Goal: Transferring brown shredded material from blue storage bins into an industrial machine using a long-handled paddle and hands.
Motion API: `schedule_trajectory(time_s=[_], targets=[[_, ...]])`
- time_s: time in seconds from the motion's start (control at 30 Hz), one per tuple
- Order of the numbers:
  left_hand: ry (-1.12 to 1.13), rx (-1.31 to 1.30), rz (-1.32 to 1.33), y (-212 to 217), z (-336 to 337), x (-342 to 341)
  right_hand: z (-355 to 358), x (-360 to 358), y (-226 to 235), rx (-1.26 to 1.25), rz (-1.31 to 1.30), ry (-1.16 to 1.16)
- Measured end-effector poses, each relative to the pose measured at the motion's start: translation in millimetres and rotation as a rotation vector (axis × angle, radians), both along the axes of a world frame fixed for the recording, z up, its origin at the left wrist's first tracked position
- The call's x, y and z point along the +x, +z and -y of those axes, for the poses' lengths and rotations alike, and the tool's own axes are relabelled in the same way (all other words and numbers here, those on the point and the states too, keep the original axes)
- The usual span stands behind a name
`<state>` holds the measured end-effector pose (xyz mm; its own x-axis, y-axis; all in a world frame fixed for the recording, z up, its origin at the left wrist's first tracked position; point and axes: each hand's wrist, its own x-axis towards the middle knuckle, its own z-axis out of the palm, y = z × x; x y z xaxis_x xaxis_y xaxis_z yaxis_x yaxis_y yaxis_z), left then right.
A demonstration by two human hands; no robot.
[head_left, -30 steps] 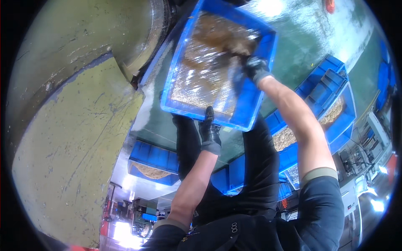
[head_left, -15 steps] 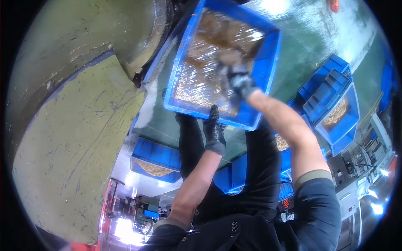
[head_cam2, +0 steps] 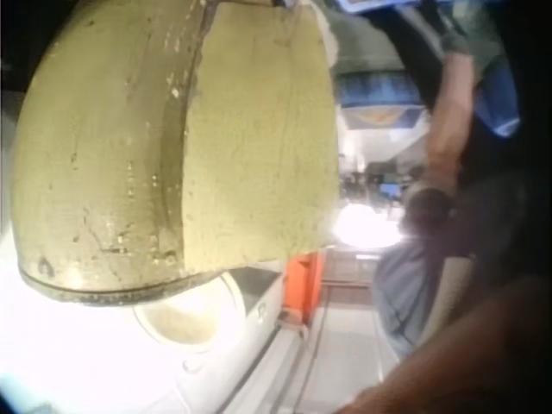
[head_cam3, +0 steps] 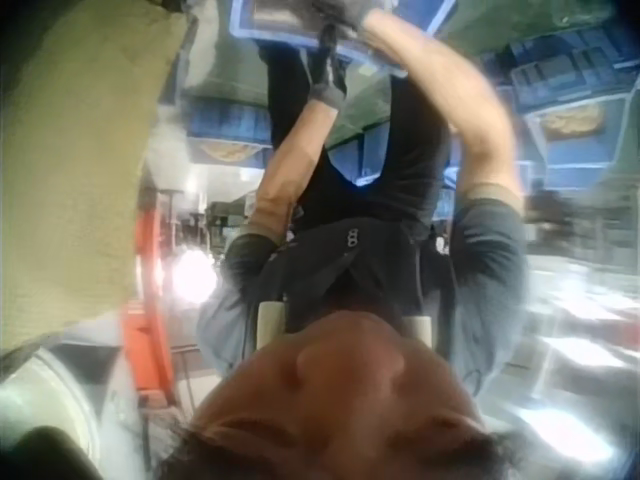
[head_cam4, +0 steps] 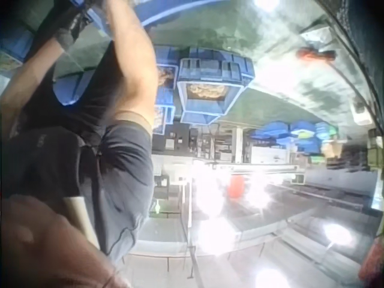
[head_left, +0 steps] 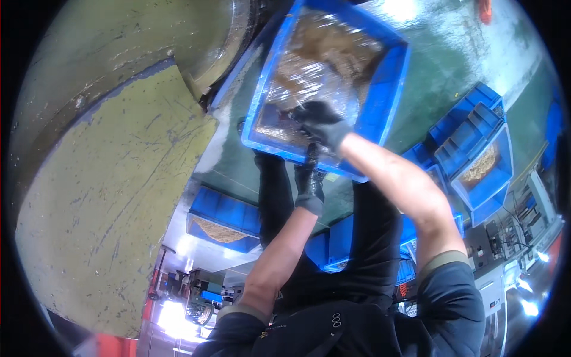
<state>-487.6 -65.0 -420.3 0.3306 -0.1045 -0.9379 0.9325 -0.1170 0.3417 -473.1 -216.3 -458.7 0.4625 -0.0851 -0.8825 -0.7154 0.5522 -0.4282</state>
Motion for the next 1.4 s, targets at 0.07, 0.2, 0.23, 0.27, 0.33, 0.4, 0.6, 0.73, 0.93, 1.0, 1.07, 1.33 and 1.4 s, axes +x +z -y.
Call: schedule_trajectory(time_s=[0.07, 0.2, 0.23, 0.27, 0.33, 0.4, 0.6, 0.73, 0.93, 1.0, 1.07, 1.33, 1.4], targets=[[0.031, -0.059, 0.085, -13.5, -18.9, -12.3, -18.0, 25.6, -7.4, 0.014, -0.090, 0.025], [0.120, -0.065, -0.035, -39.0, -50.1, -12.2, -48.5, 37.0, -8.9, -0.528, 0.152, 0.605], [0.121, -0.075, -0.067, -35.1, -39.3, -23.8, -43.4, 24.2, -23.7, -0.455, 0.110, 0.682], [0.135, -0.066, -0.107, -30.9, -38.8, -17.7, -33.2, 31.9, -9.9, -0.453, 0.119, 0.684], [0.146, -0.095, -0.090, -29.9, -35.7, -14.4, -8.8, 35.9, 17.2, -0.503, 0.251, 0.937], [0.101, -0.055, -0.064, -31.3, -38.6, -16.7, -11.4, 46.0, 20.6, -0.401, 0.121, 0.782], [0.122, -0.136, -0.174, -38.8, -36.8, -25.1, -8.3, 13.0, -6.2, -0.365, 0.155, 1.112], [0.132, -0.174, -0.126, -41.9, -51.6, -10.5, -0.9, -20.9, -3.3, -0.184, 0.008, 1.126], [0.091, -0.144, -0.063, -29.8, -55.4, -6.6, -21.1, -39.6, -20.5, -0.360, 0.250, 0.791], [0.129, -0.237, -0.070, -38.7, -42.6, -12.8, -16.5, -34.9, -37.0, -0.568, 0.390, 0.875], [0.096, -0.169, -0.091, -25.9, -26.7, -12.8, -14.3, -41.8, -35.8, -0.427, 0.215, 0.846], [-0.022, -0.154, -0.131, -24.4, -23.5, -11.9, 7.9, -107.5, -14.1, -0.601, 0.198, 0.768], [-0.140, -0.328, -0.153, -34.5, -34.3, -7.5, 8.5, -71.0, -0.3, -0.427, 0.165, 1.036]])
